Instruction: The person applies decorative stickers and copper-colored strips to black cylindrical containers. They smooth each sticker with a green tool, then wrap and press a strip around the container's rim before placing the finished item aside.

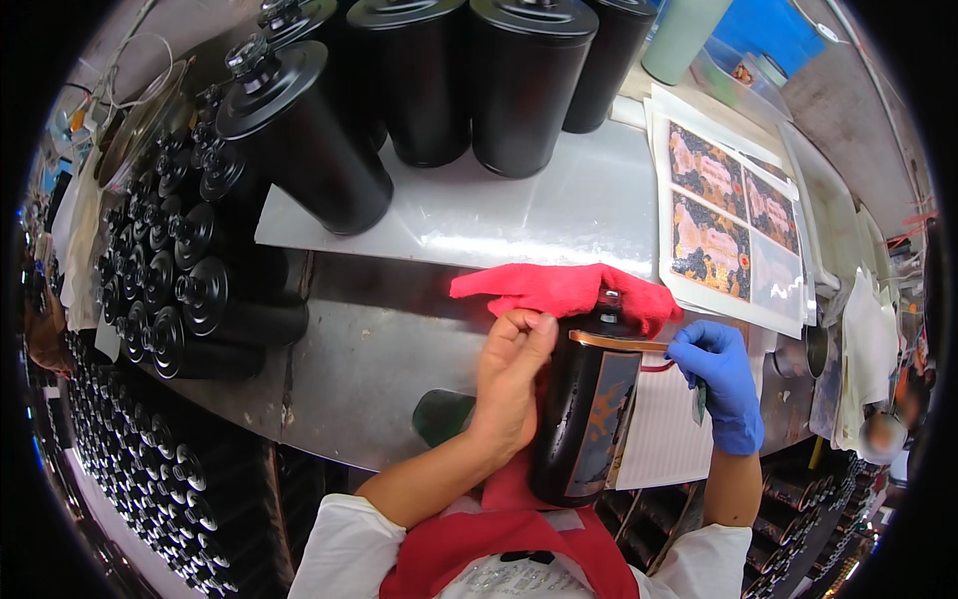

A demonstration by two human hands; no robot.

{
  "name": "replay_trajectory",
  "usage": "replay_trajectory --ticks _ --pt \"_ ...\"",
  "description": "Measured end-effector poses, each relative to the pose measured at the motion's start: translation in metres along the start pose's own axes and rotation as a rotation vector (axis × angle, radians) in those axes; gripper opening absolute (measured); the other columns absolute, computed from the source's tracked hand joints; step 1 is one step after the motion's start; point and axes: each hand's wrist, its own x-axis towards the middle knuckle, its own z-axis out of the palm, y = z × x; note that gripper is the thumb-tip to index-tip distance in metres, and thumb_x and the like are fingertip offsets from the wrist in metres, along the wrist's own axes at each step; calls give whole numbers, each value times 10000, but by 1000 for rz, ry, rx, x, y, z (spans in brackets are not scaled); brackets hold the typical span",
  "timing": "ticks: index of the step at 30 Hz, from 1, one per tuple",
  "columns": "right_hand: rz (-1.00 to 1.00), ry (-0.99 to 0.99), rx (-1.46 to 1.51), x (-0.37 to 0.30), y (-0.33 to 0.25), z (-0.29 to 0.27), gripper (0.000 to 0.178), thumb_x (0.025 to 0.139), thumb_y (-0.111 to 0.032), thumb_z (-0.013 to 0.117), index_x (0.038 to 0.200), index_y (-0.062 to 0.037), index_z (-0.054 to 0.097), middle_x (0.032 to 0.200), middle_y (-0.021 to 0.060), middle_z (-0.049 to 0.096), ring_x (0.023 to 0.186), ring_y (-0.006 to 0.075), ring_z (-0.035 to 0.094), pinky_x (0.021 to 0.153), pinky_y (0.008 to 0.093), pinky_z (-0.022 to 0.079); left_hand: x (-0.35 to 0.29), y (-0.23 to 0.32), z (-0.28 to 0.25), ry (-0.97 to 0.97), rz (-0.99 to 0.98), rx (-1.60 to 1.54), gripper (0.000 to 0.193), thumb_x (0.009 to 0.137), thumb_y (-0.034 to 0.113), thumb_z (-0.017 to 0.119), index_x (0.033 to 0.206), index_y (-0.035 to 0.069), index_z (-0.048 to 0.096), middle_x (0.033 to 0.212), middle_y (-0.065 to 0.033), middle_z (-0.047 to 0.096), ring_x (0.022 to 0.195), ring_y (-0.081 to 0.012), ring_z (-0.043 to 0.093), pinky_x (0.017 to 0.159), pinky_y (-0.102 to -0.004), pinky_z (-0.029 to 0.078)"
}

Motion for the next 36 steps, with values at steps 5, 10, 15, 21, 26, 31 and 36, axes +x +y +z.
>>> replay_trajectory --ticks 5,10,15,21,26,31,36 --pt "12 -3 9 2 5 0 137 751 -158 723 747 -38 657 650 -18 593 529 30 488 470 172 367 2 -10 3 -4 -2 -4 263 828 84 696 893 113 442 814 37 446 752 -45 422 713 -184 372" --pt "12 -17 31 5 13 -4 134 750 -158 725 748 -40 661 642 -17 591 530 31 490 470 174 370 2 -11 1 -38 -3 -30 222 855 83 659 896 114 443 867 7 510 807 -69 483 751 -207 401" --pt "-12 -15 35 9 13 -7 142 747 -162 734 757 -36 667 632 -15 585 536 36 489 477 173 371 3 -12 0 6 32 -39 136 895 65 584 934 105 461 888 -9 532 822 -96 511 756 -241 422" --pt "-27 -23 44 10 13 -13 169 754 -180 751 766 -34 667 651 -12 581 552 38 492 484 177 377 -71 -3 -5 -449 1045 1237 392 799 240 687 1140 108 548 1125 -138 517 994 -265 513 867 -423 394" --pt "-41 -14 67 7 17 -14 188 747 -192 758 769 -27 671 651 -14 580 559 38 490 495 182 379 -85 -14 -24 -713 882 1815 590 780 305 698 1299 106 501 1337 -267 390 1213 -409 413 994 -553 306" --pt "-97 -45 70 6 15 -6 193 747 -193 754 779 -18 679 656 -17 580 574 42 492 513 189 390 -74 -7 -73 -688 756 1479 977 644 441 798 1312 -88 320 1322 -418 253 1175 -580 356 999 -600 270" --pt "-92 -46 52 1 11 -8 191 751 -199 749 779 -22 684 651 -20 579 581 40 495 517 190 394 -97 1 -41 -583 942 1725 824 653 477 756 1252 -16 477 1267 -319 421 1165 -413 463 982 -623 251"
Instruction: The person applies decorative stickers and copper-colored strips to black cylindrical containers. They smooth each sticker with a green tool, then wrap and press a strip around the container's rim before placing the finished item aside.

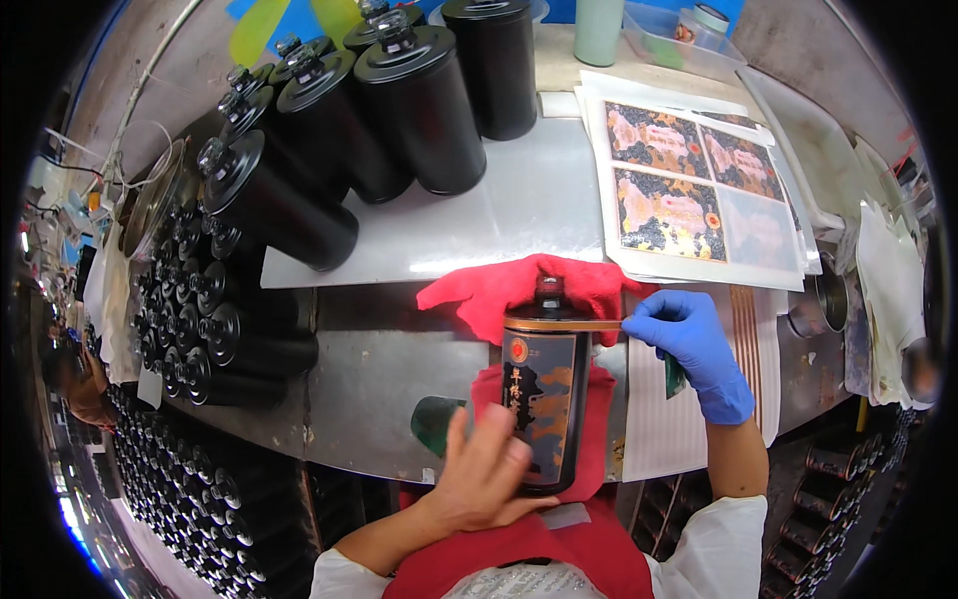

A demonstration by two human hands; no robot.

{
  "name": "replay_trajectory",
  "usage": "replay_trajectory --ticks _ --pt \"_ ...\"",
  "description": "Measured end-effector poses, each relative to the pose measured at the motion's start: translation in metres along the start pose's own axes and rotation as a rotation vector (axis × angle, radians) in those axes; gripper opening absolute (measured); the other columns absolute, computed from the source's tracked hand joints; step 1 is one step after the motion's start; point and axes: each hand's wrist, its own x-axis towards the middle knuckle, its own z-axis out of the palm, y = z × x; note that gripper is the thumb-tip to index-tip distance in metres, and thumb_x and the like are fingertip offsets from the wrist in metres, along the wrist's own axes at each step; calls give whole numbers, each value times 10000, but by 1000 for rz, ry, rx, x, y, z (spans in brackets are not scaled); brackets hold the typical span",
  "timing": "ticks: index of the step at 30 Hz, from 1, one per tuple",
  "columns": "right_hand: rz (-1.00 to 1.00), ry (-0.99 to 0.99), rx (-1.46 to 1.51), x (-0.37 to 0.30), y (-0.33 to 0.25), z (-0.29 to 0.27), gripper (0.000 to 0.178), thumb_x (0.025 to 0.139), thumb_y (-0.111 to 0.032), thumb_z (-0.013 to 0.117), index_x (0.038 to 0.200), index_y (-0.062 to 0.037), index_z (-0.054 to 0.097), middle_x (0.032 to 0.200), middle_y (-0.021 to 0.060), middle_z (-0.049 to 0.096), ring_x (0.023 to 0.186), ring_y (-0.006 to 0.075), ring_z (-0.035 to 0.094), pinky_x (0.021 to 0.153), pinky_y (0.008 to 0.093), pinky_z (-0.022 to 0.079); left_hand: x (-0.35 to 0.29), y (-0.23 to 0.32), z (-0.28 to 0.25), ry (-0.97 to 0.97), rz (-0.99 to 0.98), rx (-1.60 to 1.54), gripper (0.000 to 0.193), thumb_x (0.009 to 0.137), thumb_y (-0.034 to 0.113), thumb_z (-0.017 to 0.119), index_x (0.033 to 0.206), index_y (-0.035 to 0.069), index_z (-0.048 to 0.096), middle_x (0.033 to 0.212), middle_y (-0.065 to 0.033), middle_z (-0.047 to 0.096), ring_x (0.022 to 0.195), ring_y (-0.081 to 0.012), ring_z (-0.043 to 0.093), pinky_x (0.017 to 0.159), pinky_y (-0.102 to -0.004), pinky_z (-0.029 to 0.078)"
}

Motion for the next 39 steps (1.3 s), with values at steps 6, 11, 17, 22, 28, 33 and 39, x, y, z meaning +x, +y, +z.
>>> replay_trajectory --ticks 6,11,17,22,28,33,39 --pt "36 -10 -16 1 4 -2 191 752 -204 746 779 -25 687 647 -23 579 572 38 491 516 191 397 27 21 8 -148 226 473 376 877 259 486 1236 180 563 1315 -63 512 1225 -200 466 994 -569 267" --pt "5 -84 55 -2 -15 21 196 761 -194 736 807 -12 682 666 -8 601 575 44 508 525 193 409 -9 -20 18 173 98 -111 612 673 330 786 1169 39 575 1223 -370 466 1135 -472 495 923 -528 418" --pt "47 -103 66 -6 -30 29 171 756 -150 732 830 -4 679 676 -6 601 574 37 505 511 185 403 -4 -6 7 88 92 11 742 680 571 709 1210 74 557 1188 -213 542 1097 -324 550 1034 -620 155" --pt "45 -71 91 -17 -51 36 149 760 -141 722 821 -11 682 662 -8 593 569 28 499 495 172 383 20 3 14 -117 166 213 387 834 190 520 1205 101 585 1308 -28 527 1238 -155 459 1053 -604 86" --pt "47 10 24 -8 -30 23 173 774 -191 707 795 -21 686 658 -19 598 567 27 495 499 175 382 22 6 18 -41 180 219 378 818 130 501 1176 111 619 1247 -21 574 1188 -162 496 1083 -594 25" --pt "52 17 -32 -5 -19 26 178 768 -187 718 782 -14 681 656 -19 596 572 35 494 512 185 382 6 -6 18 -2 141 139 393 858 299 533 1190 96 586 1277 -92 548 1203 -225 495 1037 -589 205" --pt "28 -49 30 -14 -45 38 125 765 -101 721 801 4 665 707 -10 607 604 33 505 543 184 398 -1 -13 28 157 99 -5 456 823 392 601 1185 115 587 1231 -123 571 1136 -260 532 1030 -587 242"
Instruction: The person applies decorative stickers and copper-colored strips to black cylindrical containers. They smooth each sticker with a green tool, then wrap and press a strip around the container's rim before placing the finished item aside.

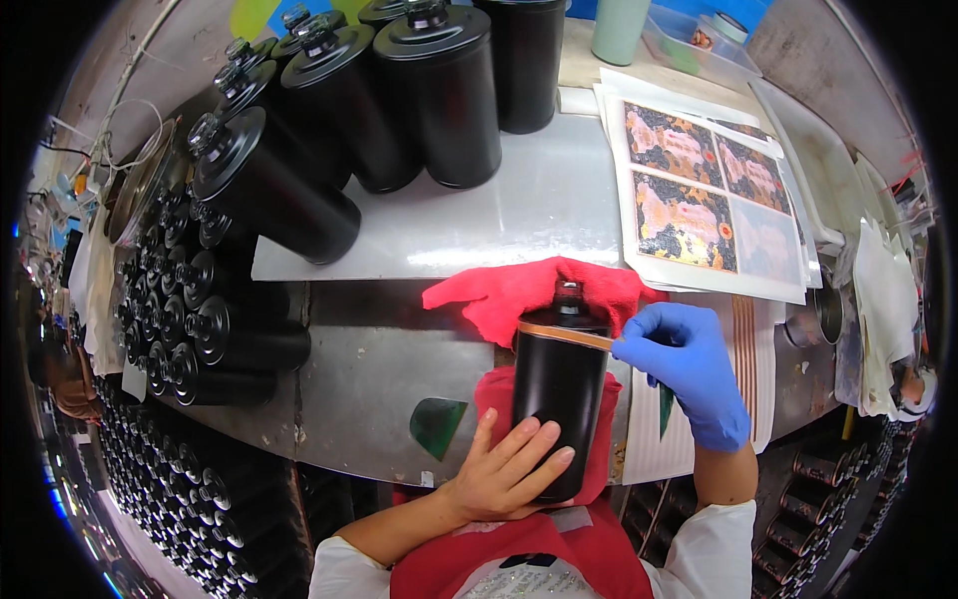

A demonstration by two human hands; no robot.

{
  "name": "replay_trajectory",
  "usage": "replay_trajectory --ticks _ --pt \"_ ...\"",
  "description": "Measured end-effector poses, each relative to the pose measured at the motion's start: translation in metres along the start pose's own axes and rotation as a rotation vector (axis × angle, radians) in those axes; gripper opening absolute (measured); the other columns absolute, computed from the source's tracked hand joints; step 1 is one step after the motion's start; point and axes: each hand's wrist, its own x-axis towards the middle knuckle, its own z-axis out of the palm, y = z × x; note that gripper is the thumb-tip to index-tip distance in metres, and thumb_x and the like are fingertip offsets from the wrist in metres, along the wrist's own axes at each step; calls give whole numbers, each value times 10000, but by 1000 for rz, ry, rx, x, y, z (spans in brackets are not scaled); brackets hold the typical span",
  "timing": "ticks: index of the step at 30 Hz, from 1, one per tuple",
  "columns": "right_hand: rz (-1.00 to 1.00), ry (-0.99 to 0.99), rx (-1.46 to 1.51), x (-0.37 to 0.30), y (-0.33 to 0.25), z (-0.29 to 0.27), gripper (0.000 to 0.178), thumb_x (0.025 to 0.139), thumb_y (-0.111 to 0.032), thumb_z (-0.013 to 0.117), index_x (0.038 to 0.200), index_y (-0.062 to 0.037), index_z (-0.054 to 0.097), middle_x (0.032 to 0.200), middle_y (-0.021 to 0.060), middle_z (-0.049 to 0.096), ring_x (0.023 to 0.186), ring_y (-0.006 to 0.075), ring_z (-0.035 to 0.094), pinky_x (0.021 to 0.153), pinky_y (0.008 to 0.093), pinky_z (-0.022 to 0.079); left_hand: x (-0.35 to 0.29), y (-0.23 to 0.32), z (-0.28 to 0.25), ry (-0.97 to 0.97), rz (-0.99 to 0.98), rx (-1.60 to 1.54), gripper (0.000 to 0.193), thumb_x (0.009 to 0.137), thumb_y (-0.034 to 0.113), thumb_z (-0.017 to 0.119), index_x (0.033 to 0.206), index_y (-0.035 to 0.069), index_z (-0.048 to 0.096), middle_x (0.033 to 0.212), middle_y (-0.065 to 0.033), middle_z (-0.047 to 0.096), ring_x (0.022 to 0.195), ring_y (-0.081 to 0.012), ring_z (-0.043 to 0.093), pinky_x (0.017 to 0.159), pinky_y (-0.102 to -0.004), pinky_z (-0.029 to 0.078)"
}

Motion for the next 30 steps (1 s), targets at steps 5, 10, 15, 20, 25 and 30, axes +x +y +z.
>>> replay_trajectory --ticks 5,10,15,20,25,30 --pt "7 42 -29 -6 -5 -6 97 762 -87 714 774 -1 671 677 -20 591 599 27 493 542 179 390 3 1 3 -71 55 56 393 828 207 510 1204 130 595 1232 -67 580 1145 -208 527 1067 -601 130" --pt "54 92 -109 7 14 -14 116 756 -112 723 757 -7 674 647 -24 572 580 24 475 525 179 378 6 1 5 23 56 48 419 836 362 586 1179 121 599 1225 -89 580 1135 -238 537 1033 -617 215" --pt "13 34 -53 15 21 -1 161 764 -152 732 802 -7 674 649 -23 571 576 25 477 521 186 380 -11 -8 2 14 17 -98 732 735 536 682 1242 43 493 1253 -242 513 1157 -382 502 971 -609 326" --pt "47 -15 -60 14 12 1 169 779 -163 721 822 -7 671 693 -4 604 606 31 507 541 182 404 -2 0 -16 -44 -100 -124 799 691 594 686 1240 43 501 1287 -292 453 1190 -417 466 1037 -608 198" --pt "51 -22 -91 14 11 -3 180 784 -171 714 841 -6 672 704 -4 611 627 35 520 562 187 420 26 25 -13 -268 51 216 535 818 452 554 1242 126 553 1339 -85 488 1243 -223 450 1049 -627 36" --pt "55 -19 -47 16 12 -4 191 783 -182 718 828 -3 670 700 -1 614 616 37 525 558 186 421 28 27 -7 -288 11 350 377 862 263 489 1200 132 594 1310 -54 527 1252 -169 448 1035 -635 82"
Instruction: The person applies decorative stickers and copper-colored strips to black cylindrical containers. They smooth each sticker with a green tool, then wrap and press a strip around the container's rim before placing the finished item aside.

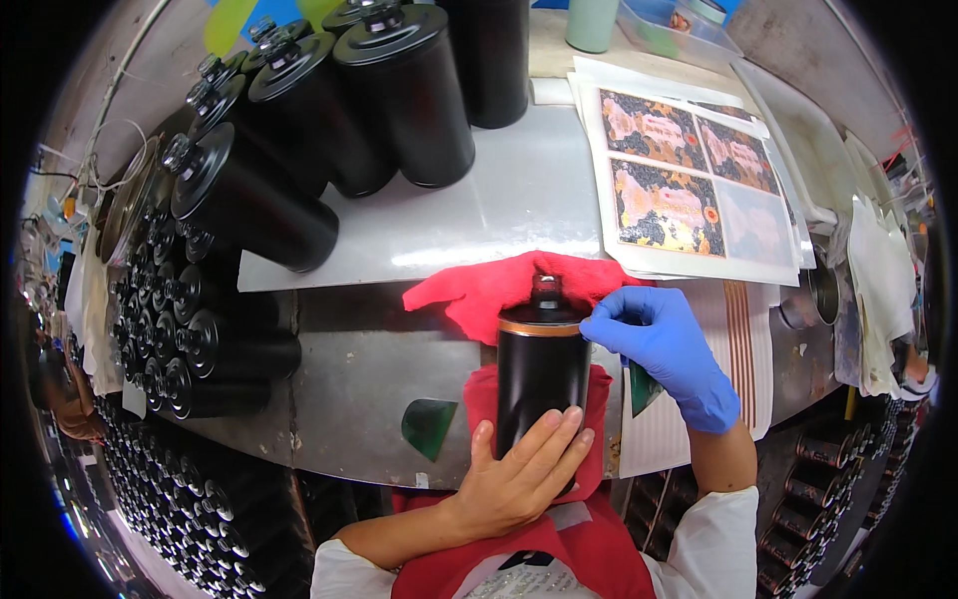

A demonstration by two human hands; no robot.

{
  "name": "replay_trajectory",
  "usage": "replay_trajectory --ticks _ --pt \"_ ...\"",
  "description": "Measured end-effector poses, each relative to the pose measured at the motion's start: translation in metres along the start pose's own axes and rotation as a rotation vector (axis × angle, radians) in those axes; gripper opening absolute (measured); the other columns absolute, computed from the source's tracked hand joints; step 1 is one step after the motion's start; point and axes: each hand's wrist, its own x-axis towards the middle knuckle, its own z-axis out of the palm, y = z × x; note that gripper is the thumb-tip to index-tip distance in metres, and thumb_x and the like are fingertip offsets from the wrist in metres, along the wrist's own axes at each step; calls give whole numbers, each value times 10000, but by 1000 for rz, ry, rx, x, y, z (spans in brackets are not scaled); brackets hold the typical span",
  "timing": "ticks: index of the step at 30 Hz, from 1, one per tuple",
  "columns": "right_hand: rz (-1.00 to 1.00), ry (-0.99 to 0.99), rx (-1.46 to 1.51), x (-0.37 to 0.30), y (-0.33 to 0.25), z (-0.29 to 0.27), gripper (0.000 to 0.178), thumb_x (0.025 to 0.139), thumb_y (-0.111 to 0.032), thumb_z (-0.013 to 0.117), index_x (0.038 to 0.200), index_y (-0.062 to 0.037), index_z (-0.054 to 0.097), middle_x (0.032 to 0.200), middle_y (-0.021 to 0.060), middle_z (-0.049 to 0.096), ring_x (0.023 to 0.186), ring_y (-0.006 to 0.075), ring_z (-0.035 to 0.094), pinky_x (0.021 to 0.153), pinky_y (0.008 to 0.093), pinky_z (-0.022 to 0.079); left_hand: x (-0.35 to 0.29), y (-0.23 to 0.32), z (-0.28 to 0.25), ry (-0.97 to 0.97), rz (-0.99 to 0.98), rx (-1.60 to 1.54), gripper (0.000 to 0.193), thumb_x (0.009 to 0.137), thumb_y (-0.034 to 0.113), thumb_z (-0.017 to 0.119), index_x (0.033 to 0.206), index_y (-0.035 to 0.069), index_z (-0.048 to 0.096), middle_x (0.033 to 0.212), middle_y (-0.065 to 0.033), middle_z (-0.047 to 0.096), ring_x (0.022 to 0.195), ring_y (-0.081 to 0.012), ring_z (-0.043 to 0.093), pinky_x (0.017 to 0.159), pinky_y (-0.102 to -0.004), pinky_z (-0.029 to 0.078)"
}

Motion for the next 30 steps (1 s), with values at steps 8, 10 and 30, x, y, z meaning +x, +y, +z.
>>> replay_trajectory --ticks 8,10,30 --pt "-30 -9 16 4 8 -3 176 781 -168 720 803 -2 665 682 -7 606 612 26 514 548 189 418 -13 -9 10 87 -31 -296 552 809 454 601 1236 106 562 1329 -169 474 1287 -307 383 1030 -654 108" --pt "-50 -1 13 4 10 -6 170 783 -162 716 803 -1 662 678 -7 603 607 29 515 547 190 420 -27 -20 17 123 -11 -420 739 739 549 664 1280 70 509 1372 -277 372 1304 -413 313 1024 -662 116" --pt "214 -123 967 -14 120 -34 329 905 -272 555 1139 -41 541 939 46 613 782 152 594 720 291 492 86 -70 16 452 -609 -1007 629 868 77 578 1409 23 262 1475 -205 148 1368 -300 173 1095 -397 166"
